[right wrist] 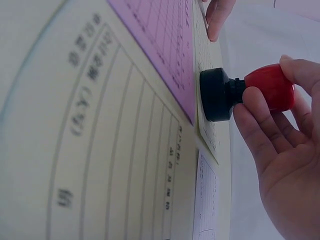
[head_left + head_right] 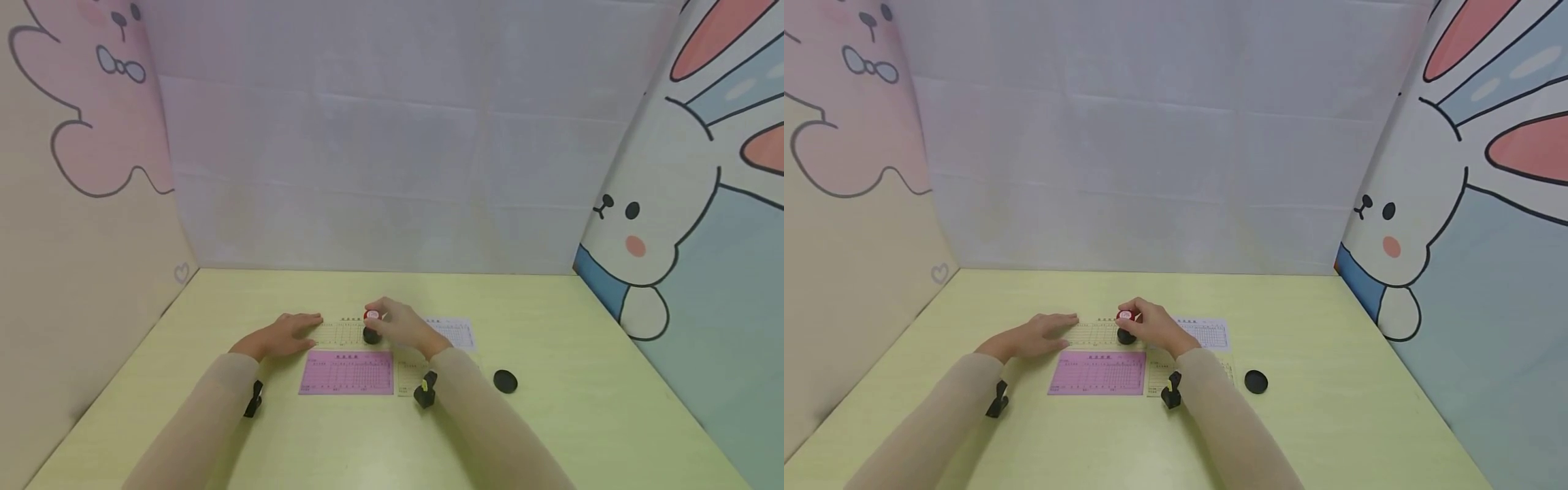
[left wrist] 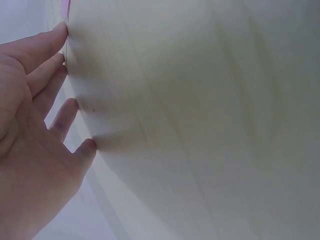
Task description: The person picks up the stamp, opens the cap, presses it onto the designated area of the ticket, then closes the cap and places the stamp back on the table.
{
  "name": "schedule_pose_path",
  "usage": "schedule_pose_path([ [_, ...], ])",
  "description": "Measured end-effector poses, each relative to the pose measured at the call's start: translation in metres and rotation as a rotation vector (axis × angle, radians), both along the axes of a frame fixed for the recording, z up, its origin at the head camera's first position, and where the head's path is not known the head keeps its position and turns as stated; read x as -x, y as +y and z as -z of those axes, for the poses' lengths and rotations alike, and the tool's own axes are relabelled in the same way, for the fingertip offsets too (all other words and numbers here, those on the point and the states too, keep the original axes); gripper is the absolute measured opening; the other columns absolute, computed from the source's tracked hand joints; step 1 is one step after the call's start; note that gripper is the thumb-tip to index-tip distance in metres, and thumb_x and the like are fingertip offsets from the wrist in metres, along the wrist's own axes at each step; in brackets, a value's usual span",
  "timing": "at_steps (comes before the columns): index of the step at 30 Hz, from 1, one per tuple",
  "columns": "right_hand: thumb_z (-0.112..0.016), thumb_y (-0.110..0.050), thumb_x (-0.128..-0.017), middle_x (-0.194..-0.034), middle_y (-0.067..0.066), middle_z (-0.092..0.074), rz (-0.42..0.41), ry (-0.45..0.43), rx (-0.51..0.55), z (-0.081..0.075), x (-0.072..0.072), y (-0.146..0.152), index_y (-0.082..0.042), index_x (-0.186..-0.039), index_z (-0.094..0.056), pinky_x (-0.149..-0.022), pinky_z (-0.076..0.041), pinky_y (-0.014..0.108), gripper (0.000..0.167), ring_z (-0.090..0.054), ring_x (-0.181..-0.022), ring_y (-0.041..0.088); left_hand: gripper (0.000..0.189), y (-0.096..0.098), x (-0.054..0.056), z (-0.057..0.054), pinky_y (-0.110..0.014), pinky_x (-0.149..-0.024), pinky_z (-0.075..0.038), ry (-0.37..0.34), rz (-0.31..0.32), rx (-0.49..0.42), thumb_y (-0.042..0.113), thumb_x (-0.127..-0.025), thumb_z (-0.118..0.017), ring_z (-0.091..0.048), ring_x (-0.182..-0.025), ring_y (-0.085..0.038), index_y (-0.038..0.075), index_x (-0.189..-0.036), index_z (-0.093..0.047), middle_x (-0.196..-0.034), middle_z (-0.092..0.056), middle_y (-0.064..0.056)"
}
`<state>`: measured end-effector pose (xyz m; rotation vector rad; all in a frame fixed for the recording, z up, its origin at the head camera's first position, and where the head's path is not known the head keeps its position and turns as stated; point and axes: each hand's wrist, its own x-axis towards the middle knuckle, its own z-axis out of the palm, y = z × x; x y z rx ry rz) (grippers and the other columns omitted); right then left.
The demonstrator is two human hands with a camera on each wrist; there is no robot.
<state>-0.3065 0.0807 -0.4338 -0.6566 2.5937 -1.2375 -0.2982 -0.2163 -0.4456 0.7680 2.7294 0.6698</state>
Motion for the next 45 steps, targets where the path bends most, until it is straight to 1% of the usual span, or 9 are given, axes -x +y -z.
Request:
schedule_pose_path([
  [7,-0.061,-0.039,-0.100,-0.120,0.000,-0.062,0.001,-0.019,0.022,0.0001,-0.0007,0.0012,-0.015,-0.137,-0.057,-0.089,-0.051,0.040,0.044,-0.063,-0.097,0.013,0.056,0.0000,0.0014,0.0001,-0.063,-0.115,-0.020,0.003,0.008,0.007,0.019,-0.101,-0.060,-0.028,-0.142,-0.047,-0.004,-0.149,-0.042,-0.155,-0.037,-0.023],
  [12,-0.060,-0.040,-0.100,-0.121,0.001,-0.061,-0.005,-0.024,0.032,0.0009,-0.0009,0.0014,-0.014,-0.137,-0.056,-0.092,-0.050,0.042,0.046,-0.063,-0.099,0.014,0.056,0.0006,0.0016,0.0005,-0.063,-0.115,-0.020,-0.007,-0.008,0.008,0.020,-0.101,-0.059,-0.027,-0.142,-0.048,-0.003,-0.149,-0.042,-0.156,-0.036,-0.021],
  [21,-0.060,-0.038,-0.101,-0.118,0.000,-0.062,-0.017,-0.015,0.029,0.0046,0.0007,0.0020,-0.010,-0.138,-0.055,-0.089,-0.050,0.040,0.047,-0.063,-0.096,0.012,0.056,0.0021,-0.0021,-0.0001,-0.063,-0.114,-0.022,-0.040,-0.031,-0.008,0.020,-0.101,-0.060,-0.028,-0.141,-0.048,-0.001,-0.150,-0.042,-0.157,-0.036,-0.020],
  [28,-0.061,-0.039,-0.100,-0.121,0.000,-0.061,-0.014,-0.020,0.025,0.0035,0.0005,0.0019,-0.011,-0.140,-0.054,-0.091,-0.050,0.040,0.049,-0.062,-0.098,0.012,0.056,0.0021,-0.0011,-0.0007,-0.063,-0.113,-0.023,-0.025,-0.032,0.000,0.021,-0.101,-0.060,-0.030,-0.140,-0.047,-0.001,-0.150,-0.043,-0.157,-0.036,-0.020],
  [34,-0.059,-0.037,-0.101,-0.120,0.001,-0.061,-0.013,-0.016,0.023,0.0011,-0.0017,0.0012,-0.011,-0.140,-0.054,-0.090,-0.050,0.041,0.047,-0.063,-0.097,0.013,0.055,0.0028,-0.0027,-0.0017,-0.063,-0.114,-0.021,-0.006,-0.015,0.001,0.020,-0.101,-0.060,-0.028,-0.142,-0.048,-0.002,-0.148,-0.044,-0.156,-0.037,-0.021],
  [40,-0.059,-0.036,-0.102,-0.120,0.002,-0.061,-0.014,-0.016,0.015,0.0010,-0.0025,0.0014,-0.010,-0.140,-0.054,-0.090,-0.051,0.040,0.047,-0.063,-0.098,0.013,0.056,0.0038,-0.0049,-0.0026,-0.064,-0.114,-0.021,-0.017,-0.019,0.003,0.021,-0.101,-0.061,-0.027,-0.142,-0.048,-0.002,-0.148,-0.043,-0.156,-0.036,-0.022],
  [42,-0.059,-0.036,-0.101,-0.120,0.002,-0.061,-0.016,-0.016,0.019,0.0003,-0.0028,0.0018,-0.011,-0.140,-0.054,-0.091,-0.051,0.040,0.046,-0.063,-0.097,0.013,0.056,0.0035,-0.0045,-0.0021,-0.063,-0.114,-0.021,-0.022,-0.024,0.004,0.021,-0.101,-0.060,-0.027,-0.142,-0.048,-0.002,-0.149,-0.043,-0.157,-0.036,-0.021],
  [45,-0.059,-0.036,-0.102,-0.120,0.003,-0.061,-0.022,-0.012,0.024,-0.0014,-0.0034,0.0023,-0.010,-0.140,-0.054,-0.091,-0.050,0.041,0.046,-0.063,-0.097,0.013,0.056,0.0028,-0.0033,-0.0016,-0.063,-0.114,-0.021,-0.012,-0.015,0.011,0.021,-0.101,-0.060,-0.027,-0.142,-0.048,-0.002,-0.149,-0.043,-0.156,-0.036,-0.021],
])
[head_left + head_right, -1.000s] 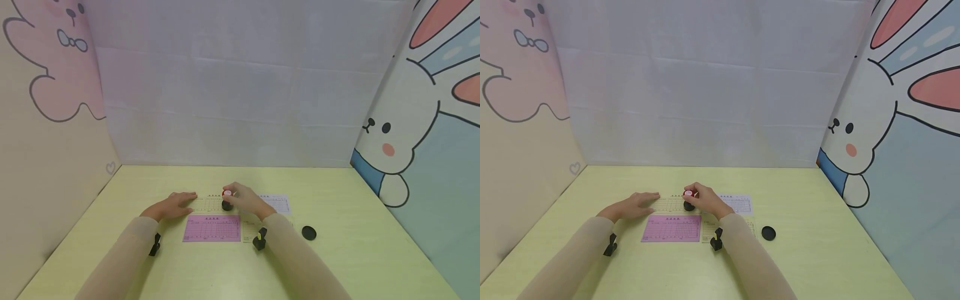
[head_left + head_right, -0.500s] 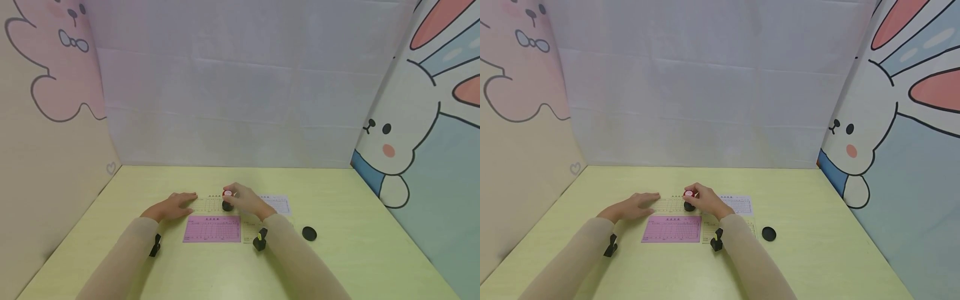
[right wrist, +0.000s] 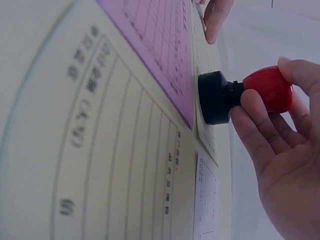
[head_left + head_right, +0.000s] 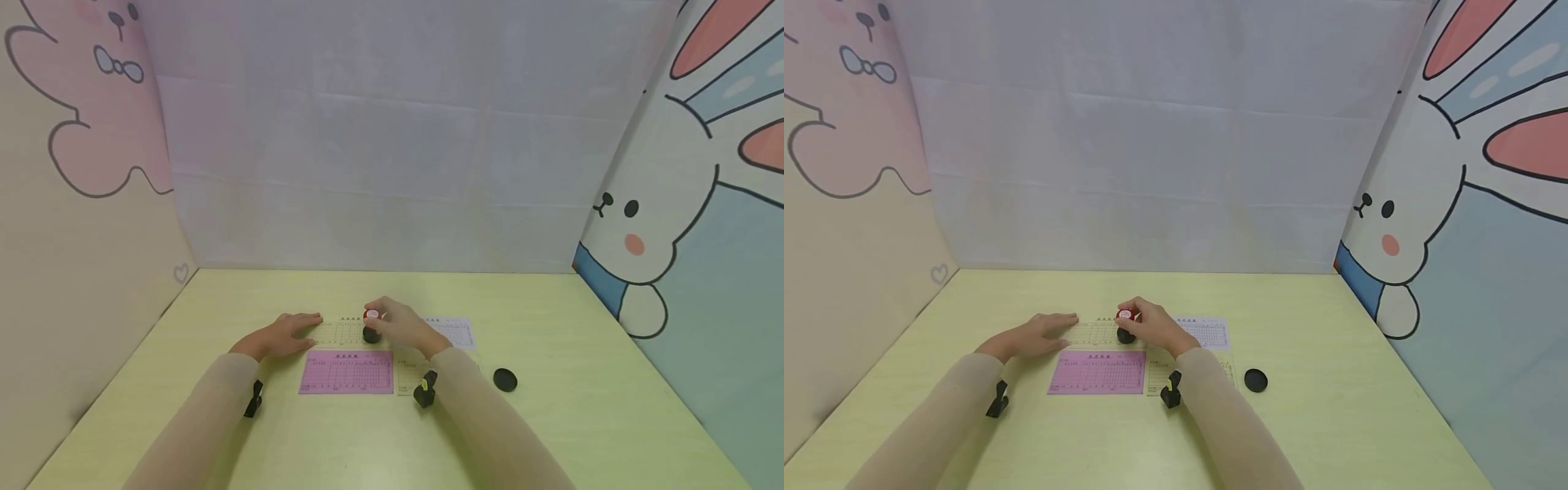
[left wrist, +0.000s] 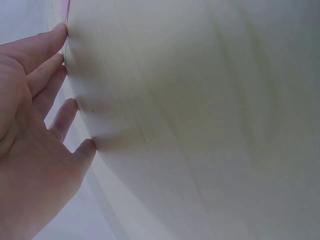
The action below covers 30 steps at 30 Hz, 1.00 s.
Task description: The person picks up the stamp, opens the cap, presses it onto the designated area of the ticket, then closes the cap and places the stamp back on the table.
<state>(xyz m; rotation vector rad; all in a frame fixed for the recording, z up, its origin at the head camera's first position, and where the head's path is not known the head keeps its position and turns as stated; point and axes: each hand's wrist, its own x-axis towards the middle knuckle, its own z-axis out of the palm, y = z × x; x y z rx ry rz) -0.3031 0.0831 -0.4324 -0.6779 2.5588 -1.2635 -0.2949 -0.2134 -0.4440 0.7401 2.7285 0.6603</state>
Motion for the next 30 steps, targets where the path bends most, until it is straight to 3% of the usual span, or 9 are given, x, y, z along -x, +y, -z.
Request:
schedule_pose_path([
  [21,-0.060,-0.042,-0.101,-0.110,-0.007,-0.065,0.014,0.049,0.059,0.0078,0.0030,-0.0019,-0.016,-0.139,-0.056,-0.085,-0.052,0.036,0.047,-0.064,-0.092,0.009,0.056,-0.0052,0.0041,0.0023,-0.064,-0.114,-0.020,0.018,0.012,0.002,0.022,-0.101,-0.060,-0.027,-0.142,-0.048,-0.002,-0.149,-0.043,-0.156,-0.037,-0.022],
  [30,-0.060,-0.040,-0.101,-0.116,-0.003,-0.064,0.008,0.046,0.058,0.0046,0.0012,0.0037,-0.013,-0.140,-0.055,-0.088,-0.052,0.040,0.047,-0.065,-0.096,0.011,0.055,-0.0033,0.0050,0.0035,-0.064,-0.115,-0.018,0.004,0.015,-0.025,0.020,-0.101,-0.060,-0.026,-0.143,-0.048,-0.004,-0.148,-0.043,-0.156,-0.036,-0.023],
])
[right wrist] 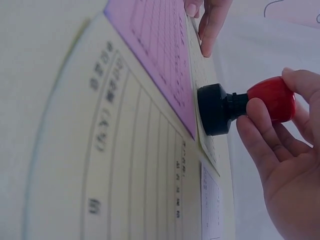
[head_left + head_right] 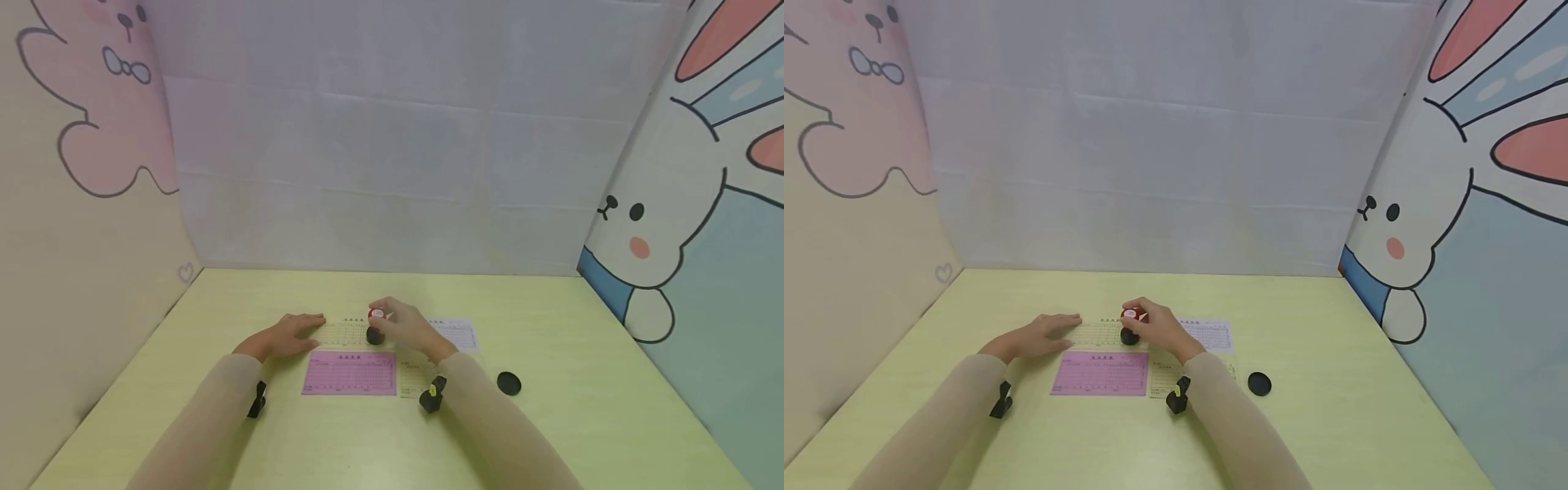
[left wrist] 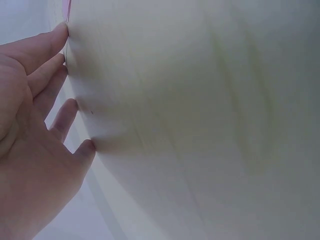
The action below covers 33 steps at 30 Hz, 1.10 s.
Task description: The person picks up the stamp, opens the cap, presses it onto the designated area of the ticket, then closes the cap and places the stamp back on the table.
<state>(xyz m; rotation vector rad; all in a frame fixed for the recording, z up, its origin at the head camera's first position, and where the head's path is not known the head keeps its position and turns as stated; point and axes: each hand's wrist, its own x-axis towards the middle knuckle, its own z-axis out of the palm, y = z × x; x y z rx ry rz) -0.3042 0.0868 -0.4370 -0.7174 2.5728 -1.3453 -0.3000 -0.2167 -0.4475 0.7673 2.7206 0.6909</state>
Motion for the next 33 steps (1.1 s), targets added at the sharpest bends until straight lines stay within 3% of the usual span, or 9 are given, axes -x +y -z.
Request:
schedule_pose_path([
  [8,-0.059,-0.043,-0.101,-0.115,-0.002,-0.068,0.004,-0.057,0.064,0.000,-0.001,0.005,-0.013,-0.142,-0.053,-0.096,-0.049,0.045,0.052,-0.067,-0.100,0.015,0.055,0.000,-0.003,-0.001,-0.065,-0.114,-0.019,0.001,-0.005,0.009,0.020,-0.101,-0.060,-0.027,-0.142,-0.048,-0.003,-0.148,-0.043,-0.156,-0.036,-0.022],
  [15,-0.058,-0.042,-0.101,-0.116,-0.001,-0.068,0.001,-0.056,0.100,-0.005,-0.003,0.009,-0.012,-0.142,-0.052,-0.098,-0.049,0.045,0.051,-0.068,-0.100,0.016,0.055,0.001,-0.004,-0.002,-0.064,-0.115,-0.018,-0.004,-0.012,-0.003,0.019,-0.101,-0.060,-0.026,-0.143,-0.048,-0.003,-0.149,-0.043,-0.156,-0.036,-0.022],
  [24,-0.061,-0.039,-0.100,-0.114,-0.004,-0.069,0.015,0.013,0.061,-0.019,-0.008,0.023,-0.017,-0.138,-0.057,-0.098,-0.049,0.047,0.044,-0.067,-0.102,0.014,0.056,0.002,-0.003,-0.002,-0.064,-0.115,-0.017,-0.007,-0.008,0.007,0.021,-0.101,-0.059,-0.025,-0.144,-0.048,-0.002,-0.150,-0.042,-0.157,-0.035,-0.021],
  [33,-0.062,-0.033,-0.101,-0.117,0.004,-0.063,-0.004,0.041,0.084,-0.029,-0.014,0.050,-0.018,-0.135,-0.059,-0.097,-0.046,0.054,0.037,-0.068,-0.097,0.021,0.056,0.002,-0.005,-0.003,-0.063,-0.115,-0.018,0.005,0.003,0.017,0.020,-0.102,-0.059,-0.026,-0.144,-0.047,-0.003,-0.149,-0.042,-0.156,-0.035,-0.022],
])
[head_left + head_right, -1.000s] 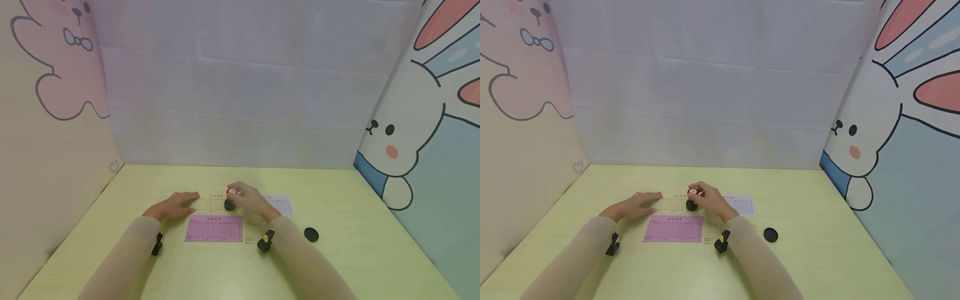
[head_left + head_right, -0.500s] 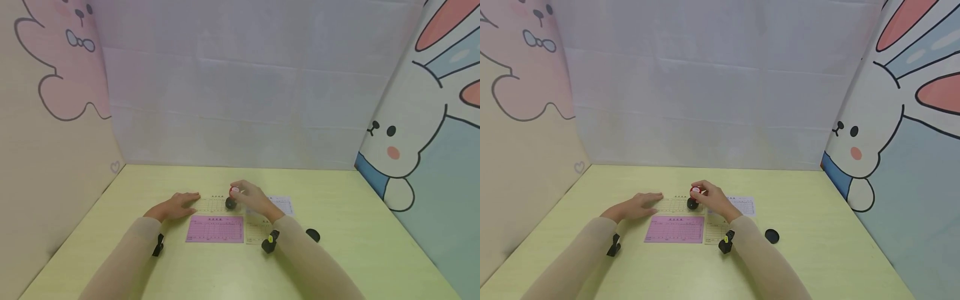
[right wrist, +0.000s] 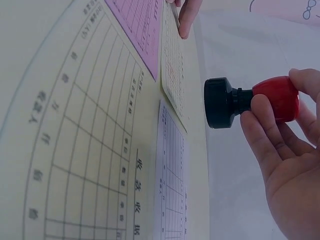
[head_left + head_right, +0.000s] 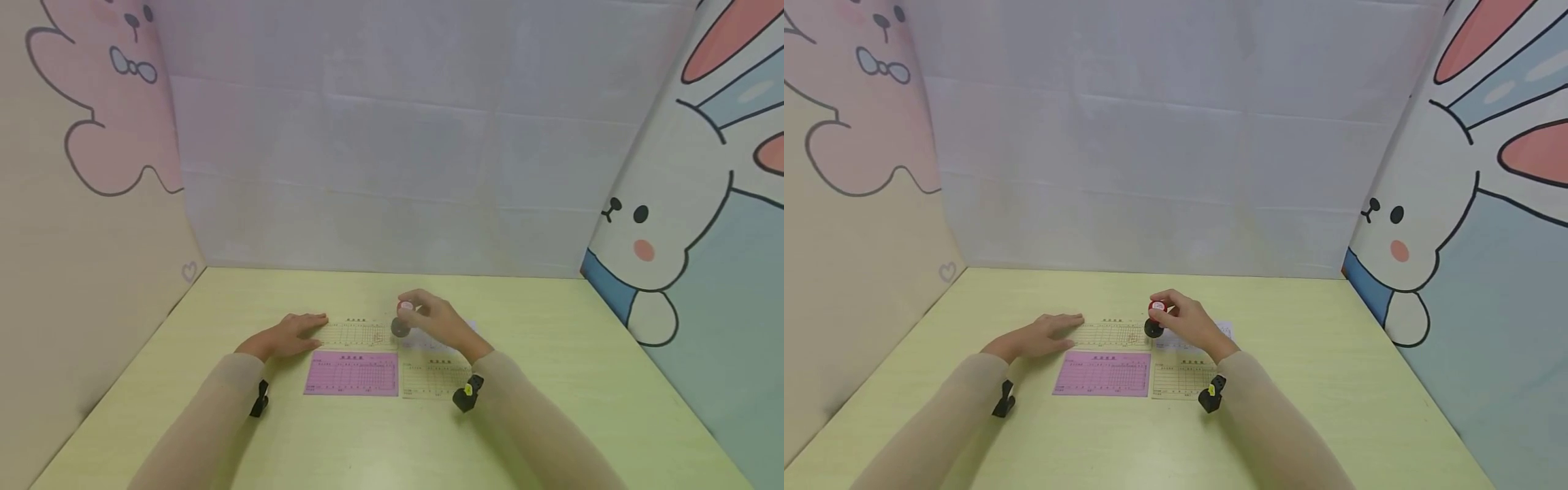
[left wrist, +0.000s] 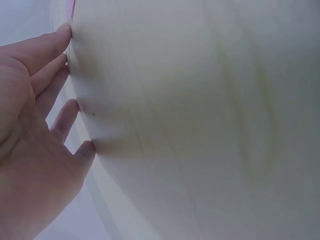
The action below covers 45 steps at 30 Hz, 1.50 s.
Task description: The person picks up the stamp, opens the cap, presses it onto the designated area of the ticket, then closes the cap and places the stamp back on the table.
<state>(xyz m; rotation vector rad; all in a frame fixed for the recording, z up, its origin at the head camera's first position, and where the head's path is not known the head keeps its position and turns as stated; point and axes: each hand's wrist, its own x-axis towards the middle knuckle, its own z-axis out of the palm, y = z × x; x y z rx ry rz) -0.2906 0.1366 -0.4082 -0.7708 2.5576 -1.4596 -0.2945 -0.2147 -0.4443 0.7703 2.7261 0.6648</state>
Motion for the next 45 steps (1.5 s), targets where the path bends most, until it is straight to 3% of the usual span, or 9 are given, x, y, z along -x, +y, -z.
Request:
schedule_pose_path([
  [6,-0.062,-0.026,-0.102,-0.114,0.010,-0.062,-0.012,0.001,0.015,-0.009,-0.003,0.011,-0.012,-0.135,-0.058,-0.093,-0.046,0.051,0.036,-0.068,-0.095,0.031,0.056,0.000,-0.003,-0.001,-0.062,-0.115,-0.019,0.002,-0.002,-0.001,0.020,-0.101,-0.059,-0.027,-0.143,-0.046,-0.004,-0.148,-0.042,-0.156,-0.035,-0.023],
  [11,-0.063,-0.031,-0.101,-0.109,0.005,-0.065,-0.015,0.012,0.031,-0.008,-0.001,0.021,-0.016,-0.133,-0.059,-0.091,-0.049,0.044,0.035,-0.068,-0.091,0.024,0.056,0.001,-0.004,-0.001,-0.062,-0.115,-0.020,-0.007,-0.020,-0.005,0.020,-0.101,-0.059,-0.027,-0.144,-0.046,-0.003,-0.149,-0.042,-0.157,-0.035,-0.022],
  [21,-0.061,-0.022,-0.102,-0.110,0.015,-0.066,-0.006,-0.004,0.061,-0.009,-0.002,0.030,-0.007,-0.133,-0.057,-0.089,-0.052,0.053,0.035,-0.067,-0.095,0.035,0.056,0.000,-0.003,0.001,-0.062,-0.115,-0.020,0.001,-0.011,-0.013,0.019,-0.102,-0.058,-0.026,-0.144,-0.046,-0.003,-0.150,-0.040,-0.157,-0.034,-0.021],
  [31,-0.059,-0.009,-0.102,-0.109,0.024,-0.066,-0.005,0.001,0.052,-0.041,-0.029,0.033,0.002,-0.129,-0.057,-0.087,-0.055,0.045,0.030,-0.065,-0.097,0.043,0.055,-0.001,-0.003,0.003,-0.066,-0.115,-0.016,-0.001,-0.018,-0.081,0.022,-0.103,-0.057,-0.023,-0.144,-0.050,-0.004,-0.149,-0.041,-0.156,-0.034,-0.024],
  [38,-0.060,-0.013,-0.102,-0.109,0.020,-0.068,0.029,0.000,0.033,-0.014,-0.009,0.050,0.000,-0.131,-0.056,-0.086,-0.056,0.045,0.033,-0.067,-0.096,0.039,0.055,0.008,-0.004,-0.002,-0.067,-0.114,-0.016,-0.015,-0.061,-0.163,0.019,-0.102,-0.059,-0.023,-0.143,-0.052,-0.002,-0.150,-0.041,-0.154,-0.034,-0.028],
  [45,-0.064,-0.025,-0.101,-0.107,0.010,-0.069,0.051,0.020,0.008,-0.012,-0.008,0.064,-0.008,-0.130,-0.059,-0.084,-0.057,0.034,0.035,-0.069,-0.092,0.025,0.055,0.028,-0.003,-0.007,-0.066,-0.113,-0.020,0.044,-0.041,-0.170,0.019,-0.102,-0.059,-0.025,-0.143,-0.051,-0.002,-0.150,-0.041,-0.154,-0.037,-0.025],
])
